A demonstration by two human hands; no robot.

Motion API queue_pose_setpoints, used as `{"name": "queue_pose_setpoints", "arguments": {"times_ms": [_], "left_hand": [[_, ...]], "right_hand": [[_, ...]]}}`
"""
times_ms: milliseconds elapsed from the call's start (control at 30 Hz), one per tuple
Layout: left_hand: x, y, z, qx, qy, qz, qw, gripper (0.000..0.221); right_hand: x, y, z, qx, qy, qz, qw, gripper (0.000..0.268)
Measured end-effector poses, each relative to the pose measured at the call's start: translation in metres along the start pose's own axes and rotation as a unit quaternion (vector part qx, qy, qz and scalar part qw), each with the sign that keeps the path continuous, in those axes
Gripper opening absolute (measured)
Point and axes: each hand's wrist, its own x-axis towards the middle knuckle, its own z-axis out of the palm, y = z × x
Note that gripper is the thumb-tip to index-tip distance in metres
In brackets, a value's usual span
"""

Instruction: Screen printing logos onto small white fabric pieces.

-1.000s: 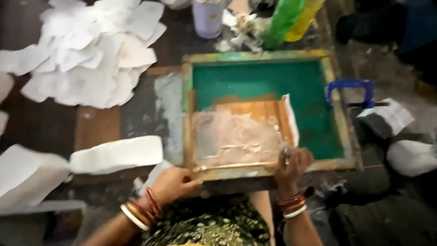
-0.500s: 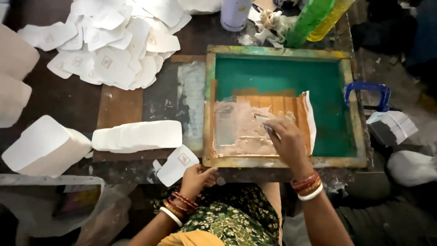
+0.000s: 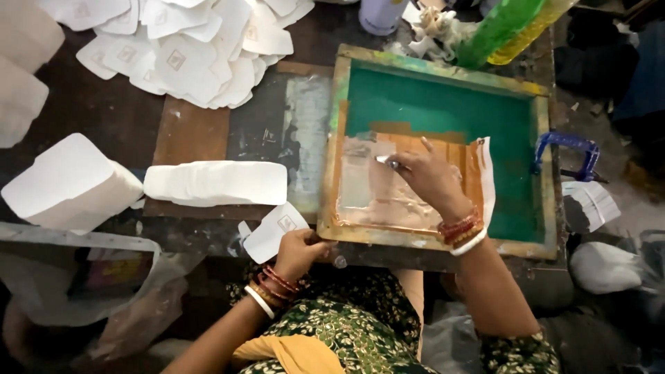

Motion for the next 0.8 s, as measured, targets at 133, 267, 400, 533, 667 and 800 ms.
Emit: {"name": "queue_pose_setpoints", "arguments": {"times_ms": [133,267,400,533,667,800], "left_hand": [[0.002,-0.008,0.001,-0.017,0.011,0.001,1.000,0.021],[0.003,-0.011,0.002,-0.005,0.023,0.006,1.000,0.019],[-0.001,0.004,0.002,0.047,0.037,0.016,0.998,0.022],[-0.001,0.011,0.002,0.048,0.030,-0.027,0.998,0.023],[0.001,0.009,0.001,0.019,0.024,-0.037,0.999,0.021],[0.001,0.005,0.002,-0.009,0.023,-0.019,1.000,0.026]], "right_hand": [[-0.025,-0.030,-0.002,0.026,-0.002,0.011,1.000,0.015],[-0.053,-0.051,0.012,0.013,0.021,0.005,1.000,0.018],[-0.067,-0.071,0.019,0.053,0.014,0.004,0.998,0.019],[-0.063,-0.066,-0.005,0.052,-0.024,-0.071,0.996,0.021],[-0.067,-0.020,-0.019,0.078,-0.106,-0.125,0.983,0.026],[-0.082,0.011,-0.034,0.124,-0.154,-0.071,0.978,0.040]]}}
